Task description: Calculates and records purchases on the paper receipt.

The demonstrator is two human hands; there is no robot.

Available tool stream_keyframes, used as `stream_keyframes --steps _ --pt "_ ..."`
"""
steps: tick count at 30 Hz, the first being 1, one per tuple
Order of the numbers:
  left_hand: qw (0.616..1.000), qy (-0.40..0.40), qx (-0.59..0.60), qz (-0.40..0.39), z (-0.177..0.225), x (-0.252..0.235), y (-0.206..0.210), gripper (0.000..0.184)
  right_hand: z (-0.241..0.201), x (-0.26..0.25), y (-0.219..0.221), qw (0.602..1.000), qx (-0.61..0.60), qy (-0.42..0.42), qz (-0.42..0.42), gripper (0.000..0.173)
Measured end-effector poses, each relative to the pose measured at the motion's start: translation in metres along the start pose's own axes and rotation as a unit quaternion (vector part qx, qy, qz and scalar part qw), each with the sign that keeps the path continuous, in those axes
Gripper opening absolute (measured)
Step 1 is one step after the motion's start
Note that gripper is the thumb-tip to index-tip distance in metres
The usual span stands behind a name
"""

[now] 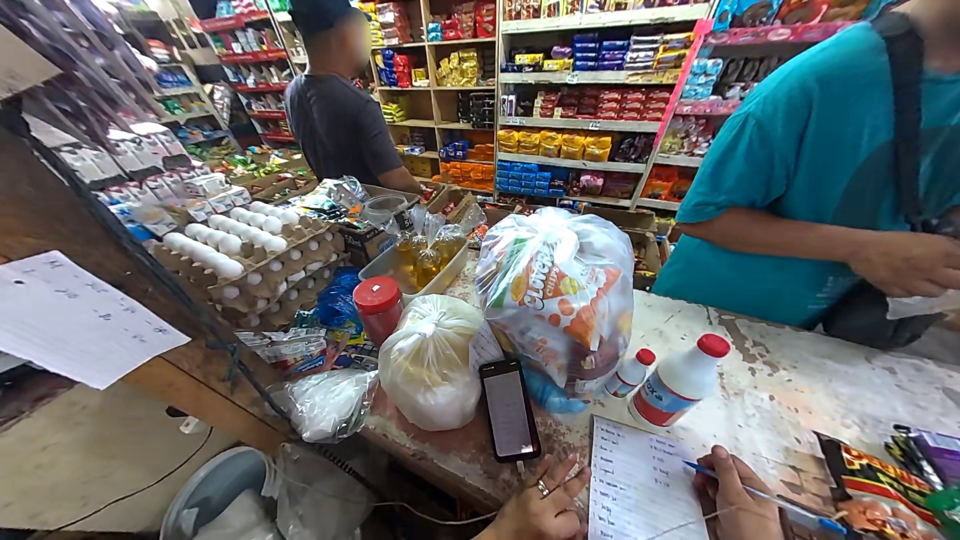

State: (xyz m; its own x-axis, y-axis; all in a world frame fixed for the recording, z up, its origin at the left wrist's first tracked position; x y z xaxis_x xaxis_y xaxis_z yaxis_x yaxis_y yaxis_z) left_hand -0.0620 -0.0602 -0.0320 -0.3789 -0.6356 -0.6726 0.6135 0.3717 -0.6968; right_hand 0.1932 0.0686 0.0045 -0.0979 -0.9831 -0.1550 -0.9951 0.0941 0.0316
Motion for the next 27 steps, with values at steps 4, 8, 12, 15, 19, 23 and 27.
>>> stream_keyframes --steps 4,8,12,15,19,23,27 --pt "1.0 0.001 -0.001 0.0 -0.0001 -0.0001 -0.0001 0.022 0.0009 -0.0003 0.0002 1.0 -0.001 -0.004 0.002 0.036" --pt "1.0 0.002 -0.003 -0.004 -0.0003 0.0004 0.0004 0.024 0.0011 -0.0003 -0.0002 1.0 -0.003 -0.006 0.001 0.036" --pt "1.0 0.001 0.002 -0.008 0.0003 -0.0001 -0.001 0.023 0.0014 -0.0011 -0.0004 1.0 -0.002 -0.004 0.004 0.036" --pt "1.0 0.007 -0.002 -0.004 -0.0004 0.0004 -0.0002 0.022 -0.0002 0.0 0.0003 1.0 -0.003 -0.002 0.005 0.036" --pt "1.0 0.0 0.001 0.0 0.0007 0.0 -0.0004 0.024 0.0016 -0.0005 -0.0009 1.0 0.003 -0.004 -0.001 0.035" --pt "1.0 -0.003 0.005 -0.001 0.0009 -0.0006 -0.0008 0.023 0.0021 -0.0011 -0.0015 1.0 0.003 -0.013 -0.003 0.036" --pt "1.0 0.001 0.001 -0.002 0.0003 -0.0001 -0.0003 0.024 0.0017 -0.0009 -0.0012 1.0 -0.004 -0.01 -0.001 0.036"
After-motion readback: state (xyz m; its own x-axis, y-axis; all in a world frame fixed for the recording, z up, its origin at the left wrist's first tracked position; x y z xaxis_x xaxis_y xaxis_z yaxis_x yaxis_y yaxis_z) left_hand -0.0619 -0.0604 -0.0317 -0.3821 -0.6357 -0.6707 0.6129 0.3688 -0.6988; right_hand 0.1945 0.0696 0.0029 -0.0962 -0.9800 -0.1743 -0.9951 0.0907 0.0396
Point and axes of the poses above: each hand's wrist, its own x-axis away from the middle knuckle, its own y-axis out of the palm, z = x × y, the point moved 1 cm from there along -x, towards the middle knuckle, and after that the axes turned 3 degrees about -z, right-handed, at the moved point
